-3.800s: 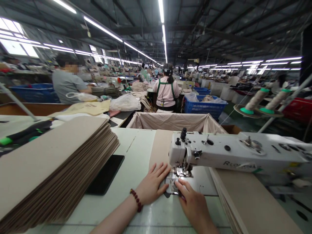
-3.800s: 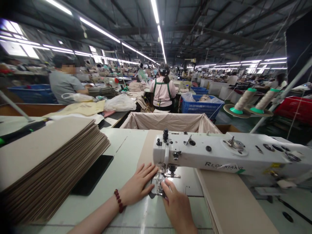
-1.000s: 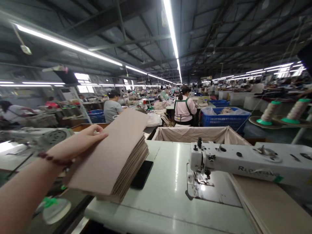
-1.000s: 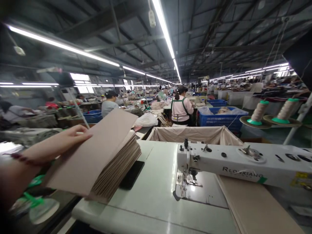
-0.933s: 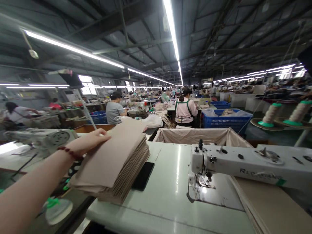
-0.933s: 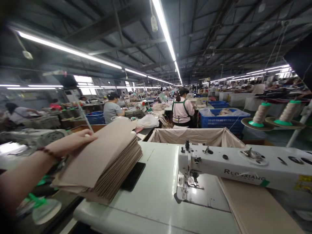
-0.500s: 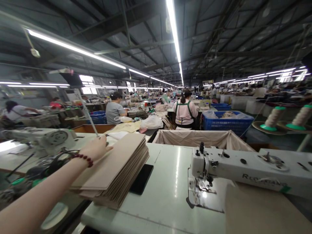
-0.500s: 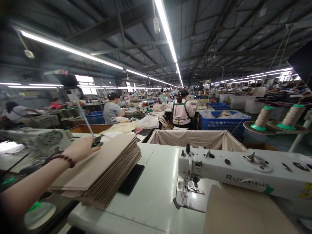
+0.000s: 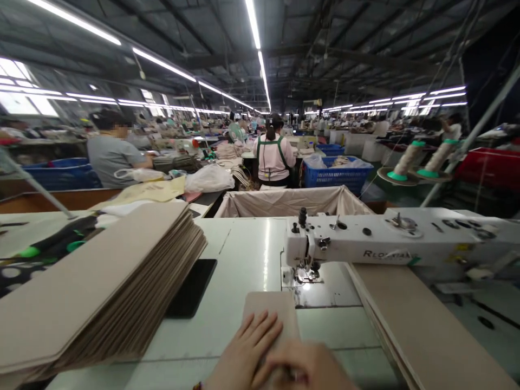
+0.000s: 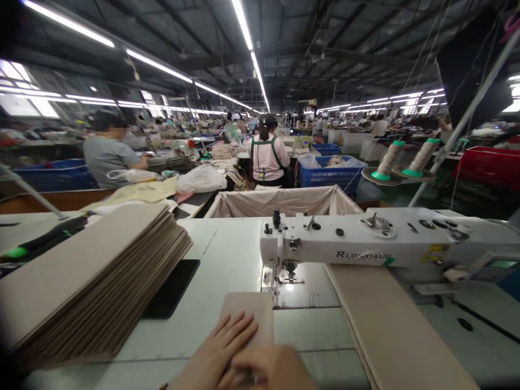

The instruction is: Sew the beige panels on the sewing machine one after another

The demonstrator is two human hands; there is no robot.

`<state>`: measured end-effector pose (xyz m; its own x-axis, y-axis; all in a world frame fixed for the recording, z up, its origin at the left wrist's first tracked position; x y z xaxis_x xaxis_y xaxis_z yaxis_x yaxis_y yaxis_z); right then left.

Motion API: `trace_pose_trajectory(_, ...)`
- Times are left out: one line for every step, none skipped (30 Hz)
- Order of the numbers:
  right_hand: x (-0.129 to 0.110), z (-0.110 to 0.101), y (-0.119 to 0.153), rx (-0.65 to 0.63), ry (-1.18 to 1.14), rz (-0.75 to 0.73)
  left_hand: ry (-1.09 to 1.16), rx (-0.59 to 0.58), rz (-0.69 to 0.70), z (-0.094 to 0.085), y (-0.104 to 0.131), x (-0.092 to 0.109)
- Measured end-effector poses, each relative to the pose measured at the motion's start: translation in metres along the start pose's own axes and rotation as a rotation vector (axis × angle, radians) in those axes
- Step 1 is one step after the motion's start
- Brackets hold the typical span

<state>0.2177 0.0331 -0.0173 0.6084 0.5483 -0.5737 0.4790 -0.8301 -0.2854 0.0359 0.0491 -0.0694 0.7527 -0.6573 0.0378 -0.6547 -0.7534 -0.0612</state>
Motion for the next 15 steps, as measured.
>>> trace_pose_trajectory(0.017,0.0,-0.012,-0.012,0.005,0.025,0.005,0.003,-0.01,-0.004,-0.001,-0.004)
trace_pose_trajectory(0.035,-0.001,-0.023,-0.024,0.014,0.069,0.01,0.004,-0.018,-0.009,-0.002,-0.007)
trace_pose_trajectory(0.052,0.0,-0.032,-0.04,0.03,0.143,0.018,0.001,-0.022,-0.015,-0.005,-0.01)
trace_pose_trajectory(0.066,0.0,-0.038,-0.051,0.04,0.169,0.029,0.0,-0.022,-0.019,-0.008,-0.012)
trace_pose_trajectory(0.076,0.001,-0.041,-0.058,0.052,0.196,0.043,0.0,-0.015,-0.023,-0.012,-0.014)
trace_pose_trajectory(0.083,0.003,-0.043,-0.056,0.064,0.211,0.057,0.007,-0.008,-0.025,-0.016,-0.015)
trace_pose_trajectory(0.088,0.004,-0.042,-0.045,0.076,0.217,0.07,0.016,-0.001,-0.027,-0.021,-0.016)
trace_pose_trajectory(0.091,0.006,-0.039,-0.03,0.09,0.226,0.08,0.029,0.003,-0.027,-0.025,-0.017)
trace_pose_trajectory(0.092,0.007,-0.037,-0.014,0.104,0.236,0.086,0.04,0.005,-0.028,-0.03,-0.018)
trace_pose_trajectory(0.093,0.008,-0.034,0.001,0.119,0.246,0.091,0.049,0.005,-0.027,-0.034,-0.018)
trace_pose_trajectory(0.093,0.009,-0.031,0.013,0.132,0.257,0.094,0.05,0.004,-0.027,-0.037,-0.019)
trace_pose_trajectory(0.093,0.009,-0.03,0.017,0.141,0.267,0.096,0.048,-0.001,-0.026,-0.04,-0.019)
trace_pose_trajectory(0.093,0.009,-0.029,0.018,0.148,0.275,0.098,0.037,-0.006,-0.025,-0.043,-0.019)
trace_pose_trajectory(0.093,0.009,-0.03,0.016,0.155,0.284,0.1,0.025,-0.014,-0.024,-0.045,-0.019)
trace_pose_trajectory(0.093,0.009,-0.03,0.01,0.16,0.292,0.101,0.015,-0.022,-0.024,-0.046,-0.019)
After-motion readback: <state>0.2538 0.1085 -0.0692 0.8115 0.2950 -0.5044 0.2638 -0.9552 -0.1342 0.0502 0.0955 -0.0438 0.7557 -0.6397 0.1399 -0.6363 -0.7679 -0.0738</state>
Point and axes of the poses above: each hand's wrist, its own y-axis away from the middle knuckle, its own z-axis out of the palm, x = y × z, the point moved 4 cm from there along -y, towards the middle knuckle, and after that the axes turned 12 degrees about -y, right-handed, at the moved point
